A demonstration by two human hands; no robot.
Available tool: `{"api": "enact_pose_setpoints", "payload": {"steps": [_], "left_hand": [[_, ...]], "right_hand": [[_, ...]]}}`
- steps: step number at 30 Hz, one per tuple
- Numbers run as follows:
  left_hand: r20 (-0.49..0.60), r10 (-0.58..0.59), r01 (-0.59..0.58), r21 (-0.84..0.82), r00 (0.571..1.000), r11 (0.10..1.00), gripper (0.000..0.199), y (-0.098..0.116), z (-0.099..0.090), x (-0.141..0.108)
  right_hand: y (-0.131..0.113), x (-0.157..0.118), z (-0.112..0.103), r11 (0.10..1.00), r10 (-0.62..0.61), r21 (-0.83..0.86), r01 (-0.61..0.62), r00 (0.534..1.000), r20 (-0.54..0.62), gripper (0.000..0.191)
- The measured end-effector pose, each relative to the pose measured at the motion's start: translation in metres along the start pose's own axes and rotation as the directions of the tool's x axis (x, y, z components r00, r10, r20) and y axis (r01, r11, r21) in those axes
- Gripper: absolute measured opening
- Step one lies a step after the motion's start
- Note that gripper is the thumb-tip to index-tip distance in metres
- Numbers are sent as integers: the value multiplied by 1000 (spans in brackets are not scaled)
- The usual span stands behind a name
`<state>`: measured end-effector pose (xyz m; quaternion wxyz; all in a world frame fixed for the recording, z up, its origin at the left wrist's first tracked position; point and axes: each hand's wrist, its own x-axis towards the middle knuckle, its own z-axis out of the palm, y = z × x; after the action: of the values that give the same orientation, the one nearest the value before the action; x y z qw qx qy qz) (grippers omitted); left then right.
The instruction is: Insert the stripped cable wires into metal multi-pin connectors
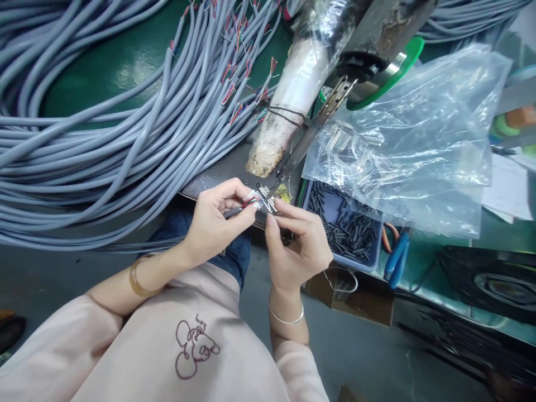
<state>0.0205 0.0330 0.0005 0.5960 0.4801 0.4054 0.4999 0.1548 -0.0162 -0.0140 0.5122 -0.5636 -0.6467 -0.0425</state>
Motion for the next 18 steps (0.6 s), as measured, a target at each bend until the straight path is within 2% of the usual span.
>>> {"api": "enact_pose_setpoints", "payload": {"steps": [5,12,18], "left_hand": [[-19,16,-15,53,1000,999,14,-1,1,1],[-4,99,-98,72,995,993,11,3,3,3],[45,-18,14,97,999,995,12,2,-2,3]], "right_hand": [[1,1,1,1000,3,6,-3,1000,-2,15],[-2,5,1,1000,7,-11,-7,1000,-25,17],[-1,0,-4,997,-62,-46,65,996,58,15]]}}
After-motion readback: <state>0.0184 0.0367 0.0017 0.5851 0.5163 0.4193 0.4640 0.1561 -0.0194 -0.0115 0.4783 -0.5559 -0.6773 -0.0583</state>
